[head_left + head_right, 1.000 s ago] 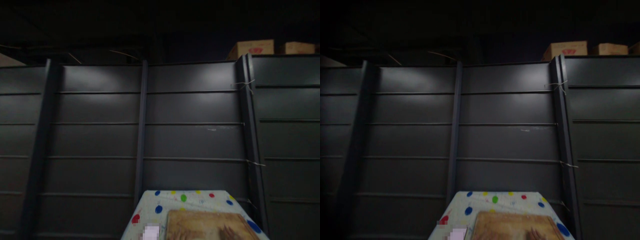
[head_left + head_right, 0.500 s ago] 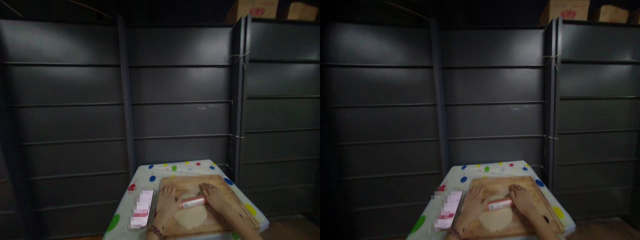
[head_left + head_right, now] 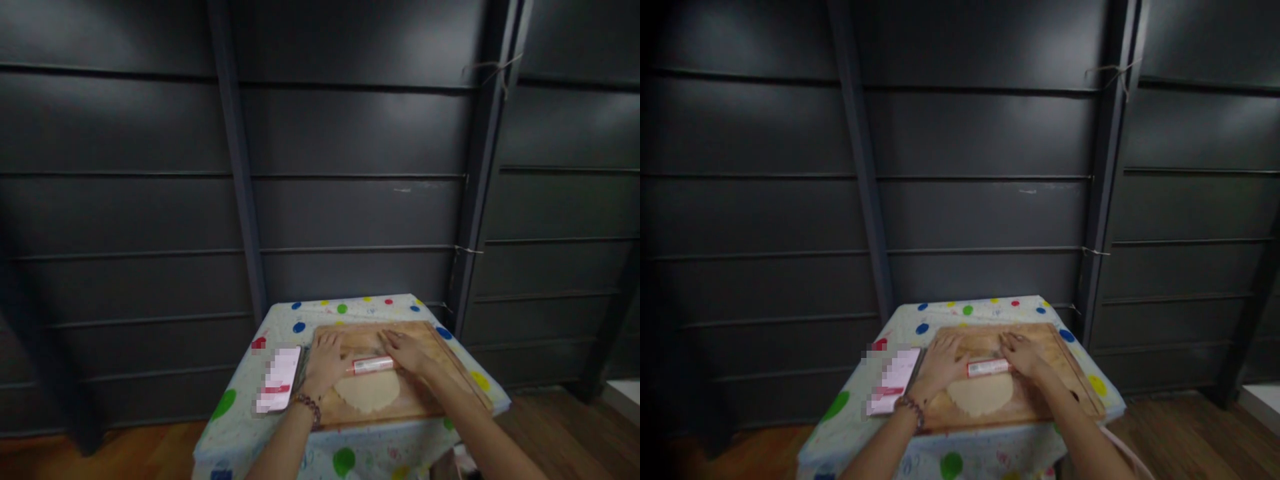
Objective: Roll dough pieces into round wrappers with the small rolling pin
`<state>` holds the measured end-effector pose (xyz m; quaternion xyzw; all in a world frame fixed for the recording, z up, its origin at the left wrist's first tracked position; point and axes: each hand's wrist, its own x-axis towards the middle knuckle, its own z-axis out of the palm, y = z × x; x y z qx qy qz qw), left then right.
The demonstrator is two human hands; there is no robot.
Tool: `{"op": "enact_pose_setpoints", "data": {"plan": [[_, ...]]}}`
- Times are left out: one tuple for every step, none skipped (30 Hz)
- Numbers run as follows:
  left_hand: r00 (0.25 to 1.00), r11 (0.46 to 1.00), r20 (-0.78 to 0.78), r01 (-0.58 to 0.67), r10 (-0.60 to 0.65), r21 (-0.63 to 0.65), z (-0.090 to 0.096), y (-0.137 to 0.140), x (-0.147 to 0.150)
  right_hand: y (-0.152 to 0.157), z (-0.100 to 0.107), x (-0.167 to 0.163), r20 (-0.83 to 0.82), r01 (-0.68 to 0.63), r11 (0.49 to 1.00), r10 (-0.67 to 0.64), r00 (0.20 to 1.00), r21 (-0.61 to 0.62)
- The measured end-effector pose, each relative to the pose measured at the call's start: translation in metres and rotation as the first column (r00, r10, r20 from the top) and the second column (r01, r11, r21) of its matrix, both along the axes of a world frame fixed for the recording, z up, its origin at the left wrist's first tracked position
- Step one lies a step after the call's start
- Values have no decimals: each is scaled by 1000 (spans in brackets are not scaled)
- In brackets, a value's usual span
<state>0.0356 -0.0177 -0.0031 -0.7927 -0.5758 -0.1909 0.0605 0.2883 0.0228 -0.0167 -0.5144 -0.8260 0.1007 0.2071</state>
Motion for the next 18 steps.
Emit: {"op": "enact_pose_setpoints", "data": {"plan": [[1000,1000,12,-12,12,0,0,2,-1,-2,0,0,13,-15,1000,16,1000,-7],[1000,1000,19,-19,19,-1,-1,1,-2,-4,-1,1,25,-27,1000,28,999,-12],[1000,1000,22,-21,21,-3,-2,-1,-2,-7,-1,3,33,-35,999,35,999,-17],[1000,1000,24,-17,17,-1,-4,-6,-2,-11,-2,5,40,-40,999,41,998,-20],[1000,1000,25,-8,8,5,-6,-12,-3,-15,-3,8,43,-45,999,46,998,-24],[1000,1000,24,4,-4,15,-8,-19,-2,-19,-4,10,43,-53,998,54,998,-27],[1000,999,24,17,-18,27,-10,-25,-2,-23,-5,12,40,-62,998,63,997,-28],[999,999,24,24,-25,37,-11,-30,-1,-27,-6,14,34,-71,997,72,997,-28],[999,999,23,24,-25,42,-12,-34,-1,-29,-7,14,29,-76,997,77,997,-25],[1000,999,19,18,-18,39,-12,-36,0,-30,-7,14,28,-77,997,78,997,-20],[1000,1000,12,8,-8,30,-12,-35,1,-30,-6,12,35,-69,998,69,997,-14],[1000,1000,4,-5,5,22,-11,-33,2,-28,-5,10,48,-54,998,55,997,-9],[1000,1000,-4,-16,16,14,-9,-29,2,-25,-4,7,66,-36,999,37,997,-6],[1000,1000,-9,-27,27,9,-8,-23,2,-21,-2,4,83,-20,1000,20,996,-2],[999,999,-9,-40,40,8,-6,-17,2,-17,0,1,98,-7,1000,7,995,2],[998,998,-2,-57,57,12,-4,-10,2,-12,1,-2,107,3,1000,-3,994,6],[997,997,7,-76,76,17,-3,-4,1,-7,3,-5,113,11,1000,-12,994,9],[996,995,15,-93,93,23,-2,2,0,-3,4,-7,115,16,1000,-18,993,12]]}}
